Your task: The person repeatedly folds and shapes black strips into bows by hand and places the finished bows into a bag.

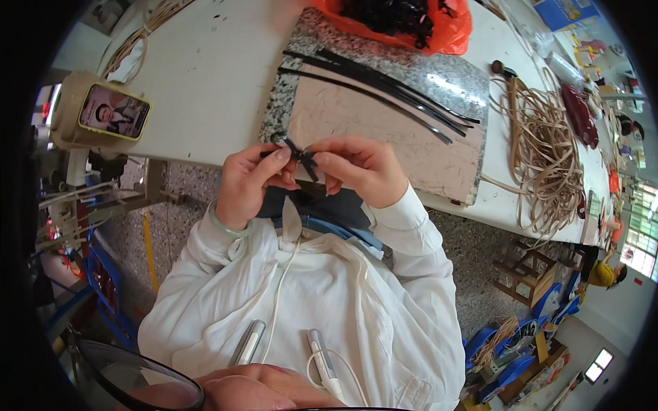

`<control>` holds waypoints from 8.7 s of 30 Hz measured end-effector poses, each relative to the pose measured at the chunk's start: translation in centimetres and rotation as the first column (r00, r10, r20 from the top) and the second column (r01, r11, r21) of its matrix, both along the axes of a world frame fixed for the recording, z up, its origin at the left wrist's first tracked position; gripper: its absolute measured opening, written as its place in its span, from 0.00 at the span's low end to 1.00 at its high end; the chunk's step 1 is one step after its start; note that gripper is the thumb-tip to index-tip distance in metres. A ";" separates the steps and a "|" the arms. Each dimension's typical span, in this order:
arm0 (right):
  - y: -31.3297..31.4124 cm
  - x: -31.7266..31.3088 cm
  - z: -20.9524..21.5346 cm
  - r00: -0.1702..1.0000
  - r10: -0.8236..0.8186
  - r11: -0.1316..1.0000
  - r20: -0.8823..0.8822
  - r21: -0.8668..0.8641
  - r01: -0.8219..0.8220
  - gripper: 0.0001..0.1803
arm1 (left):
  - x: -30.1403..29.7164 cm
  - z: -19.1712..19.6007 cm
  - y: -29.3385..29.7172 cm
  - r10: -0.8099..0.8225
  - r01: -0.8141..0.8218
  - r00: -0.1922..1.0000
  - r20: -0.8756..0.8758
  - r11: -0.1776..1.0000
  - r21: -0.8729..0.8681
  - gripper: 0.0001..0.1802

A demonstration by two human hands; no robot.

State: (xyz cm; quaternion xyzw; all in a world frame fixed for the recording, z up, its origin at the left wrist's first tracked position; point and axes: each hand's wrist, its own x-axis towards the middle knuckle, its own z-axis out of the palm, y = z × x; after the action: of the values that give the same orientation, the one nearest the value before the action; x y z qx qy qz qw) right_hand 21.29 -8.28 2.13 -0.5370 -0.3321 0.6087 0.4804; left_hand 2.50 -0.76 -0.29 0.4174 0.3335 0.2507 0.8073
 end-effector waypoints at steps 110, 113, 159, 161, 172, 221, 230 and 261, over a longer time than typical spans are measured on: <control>-2.0 -3.1 1.3 0.912 -0.113 0.987 0.394 0.149 0.058 0.07 | 0.9 0.6 -0.5 0.038 -0.007 0.980 0.194 0.987 -0.160 0.11; -2.0 -2.3 1.5 0.976 -0.003 0.996 0.217 -0.086 0.022 0.09 | 0.9 0.6 -0.8 0.027 0.017 0.978 0.206 0.977 -0.211 0.11; -1.7 -0.5 -1.3 0.897 0.048 0.903 0.440 0.365 -0.227 0.07 | 0.0 0.4 -0.9 -0.020 0.023 0.999 -0.041 0.998 0.057 0.12; -1.7 -1.1 -1.4 0.957 0.026 0.972 0.290 0.218 -0.092 0.07 | 0.0 0.1 -1.3 -0.005 0.008 1.000 -0.023 0.992 0.125 0.12; -1.6 -3.9 -0.7 0.982 -0.183 0.971 -0.042 0.151 0.187 0.06 | 0.7 -0.8 -2.9 0.162 -0.198 0.977 0.142 0.932 0.302 0.09; 0.1 -3.9 -0.1 0.950 -0.199 0.958 0.240 0.250 0.137 0.05 | 0.8 0.1 -1.4 0.260 -0.263 0.962 0.080 0.964 0.034 0.14; -0.7 -2.4 0.2 0.993 -0.115 0.978 -0.006 0.174 0.114 0.05 | -0.7 1.8 -0.4 -0.004 0.004 1.000 -0.029 1.000 0.019 0.12; -1.1 -3.3 -0.5 0.997 -0.043 0.993 0.068 0.109 0.036 0.06 | -2.5 0.9 1.4 -0.375 0.372 0.926 -0.043 0.926 -0.060 0.08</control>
State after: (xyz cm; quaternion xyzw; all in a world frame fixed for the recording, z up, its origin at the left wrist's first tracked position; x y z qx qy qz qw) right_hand 18.01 -9.36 1.60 -0.5377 -0.3706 0.5609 0.5088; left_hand 0.01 0.67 0.60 0.4592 0.2758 0.0727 0.8413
